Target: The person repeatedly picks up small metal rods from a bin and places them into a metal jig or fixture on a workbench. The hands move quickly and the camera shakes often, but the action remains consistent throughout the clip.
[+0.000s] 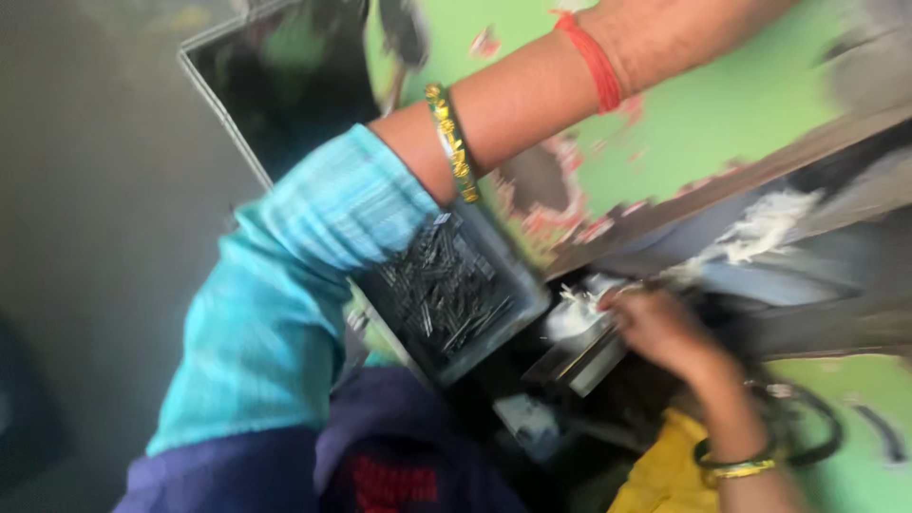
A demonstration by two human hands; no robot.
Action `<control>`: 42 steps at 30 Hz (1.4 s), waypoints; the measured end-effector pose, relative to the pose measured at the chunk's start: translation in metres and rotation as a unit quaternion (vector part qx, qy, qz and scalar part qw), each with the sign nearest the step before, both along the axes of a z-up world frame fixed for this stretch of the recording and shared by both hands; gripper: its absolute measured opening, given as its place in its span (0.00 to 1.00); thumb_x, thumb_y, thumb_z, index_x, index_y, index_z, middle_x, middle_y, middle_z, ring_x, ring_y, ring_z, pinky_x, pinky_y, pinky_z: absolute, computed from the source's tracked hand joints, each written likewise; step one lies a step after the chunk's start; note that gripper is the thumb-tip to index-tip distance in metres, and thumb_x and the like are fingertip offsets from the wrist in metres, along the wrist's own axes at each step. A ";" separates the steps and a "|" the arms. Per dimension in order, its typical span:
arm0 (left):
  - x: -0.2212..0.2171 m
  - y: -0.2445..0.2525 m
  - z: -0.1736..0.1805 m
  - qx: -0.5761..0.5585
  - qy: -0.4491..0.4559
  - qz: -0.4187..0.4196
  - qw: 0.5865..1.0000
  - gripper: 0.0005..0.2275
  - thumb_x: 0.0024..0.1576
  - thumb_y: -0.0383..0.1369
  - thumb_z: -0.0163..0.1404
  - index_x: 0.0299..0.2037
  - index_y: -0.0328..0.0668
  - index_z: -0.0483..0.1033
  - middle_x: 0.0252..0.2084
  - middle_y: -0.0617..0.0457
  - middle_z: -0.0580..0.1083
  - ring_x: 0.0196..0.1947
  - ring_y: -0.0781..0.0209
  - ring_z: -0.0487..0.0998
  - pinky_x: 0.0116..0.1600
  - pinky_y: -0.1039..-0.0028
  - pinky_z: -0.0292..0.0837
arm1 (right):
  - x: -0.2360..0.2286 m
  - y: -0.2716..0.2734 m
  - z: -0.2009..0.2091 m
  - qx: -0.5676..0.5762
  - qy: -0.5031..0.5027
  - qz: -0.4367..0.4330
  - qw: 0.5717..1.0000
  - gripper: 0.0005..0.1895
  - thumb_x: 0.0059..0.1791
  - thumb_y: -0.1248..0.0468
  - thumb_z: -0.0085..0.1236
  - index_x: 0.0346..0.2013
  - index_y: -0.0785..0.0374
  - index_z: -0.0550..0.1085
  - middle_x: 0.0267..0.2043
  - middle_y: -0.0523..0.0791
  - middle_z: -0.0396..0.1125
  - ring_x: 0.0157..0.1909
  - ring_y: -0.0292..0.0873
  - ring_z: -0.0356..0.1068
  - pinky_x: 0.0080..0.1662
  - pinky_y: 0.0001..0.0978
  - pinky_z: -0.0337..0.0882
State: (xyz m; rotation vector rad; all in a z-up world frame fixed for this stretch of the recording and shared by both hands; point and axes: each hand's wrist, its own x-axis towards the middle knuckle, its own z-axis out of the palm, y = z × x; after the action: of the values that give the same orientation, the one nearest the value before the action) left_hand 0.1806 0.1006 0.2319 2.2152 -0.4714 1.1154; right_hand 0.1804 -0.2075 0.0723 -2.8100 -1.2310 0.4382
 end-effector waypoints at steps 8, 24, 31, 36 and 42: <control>-0.091 -0.004 -0.184 0.286 0.148 -0.204 0.924 0.07 0.58 0.33 0.52 0.34 0.38 0.79 0.29 0.45 0.77 0.31 0.44 0.81 0.34 0.57 0.79 | -0.012 0.007 0.012 0.051 -0.007 0.079 0.996 0.12 0.44 0.71 0.51 0.40 0.62 0.78 0.43 0.52 0.76 0.50 0.57 0.74 0.54 0.48 0.71; -0.022 -0.023 -0.462 0.506 0.069 -0.225 0.830 0.04 0.47 0.32 0.53 0.25 0.41 0.79 0.29 0.53 0.77 0.31 0.51 0.81 0.31 0.61 0.78 | -0.016 0.012 0.011 0.026 -0.026 0.046 0.998 0.14 0.44 0.73 0.50 0.40 0.59 0.78 0.42 0.52 0.75 0.47 0.58 0.74 0.50 0.50 0.71; -0.041 -0.009 -0.426 0.455 0.090 -0.194 0.865 0.05 0.50 0.34 0.50 0.25 0.45 0.75 0.25 0.52 0.75 0.27 0.52 0.79 0.26 0.63 0.76 | -0.021 0.019 0.022 0.000 -0.016 0.002 1.000 0.17 0.42 0.74 0.50 0.42 0.57 0.77 0.36 0.52 0.75 0.43 0.56 0.75 0.47 0.49 0.72; -0.054 -0.007 -0.432 0.404 0.061 -0.212 0.888 0.01 0.43 0.32 0.51 0.22 0.49 0.76 0.29 0.54 0.76 0.33 0.53 0.81 0.28 0.65 0.76 | -0.020 0.018 0.018 0.030 -0.034 0.038 0.998 0.16 0.43 0.75 0.48 0.41 0.59 0.78 0.38 0.54 0.74 0.43 0.59 0.74 0.46 0.52 0.71; -0.056 -0.010 -0.392 0.444 0.172 -0.174 0.862 0.03 0.51 0.32 0.54 0.33 0.45 0.79 0.32 0.50 0.78 0.35 0.51 0.82 0.34 0.61 0.78 | -0.019 0.017 0.018 0.021 -0.030 0.032 0.999 0.15 0.46 0.74 0.47 0.42 0.58 0.77 0.39 0.55 0.74 0.43 0.60 0.74 0.47 0.52 0.71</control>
State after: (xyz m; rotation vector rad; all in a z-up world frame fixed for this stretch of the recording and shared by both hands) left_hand 0.1244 0.0908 -0.1598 2.8289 -1.3664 0.2756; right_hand 0.1609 -0.1906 0.0904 -2.7743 -1.3295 0.3295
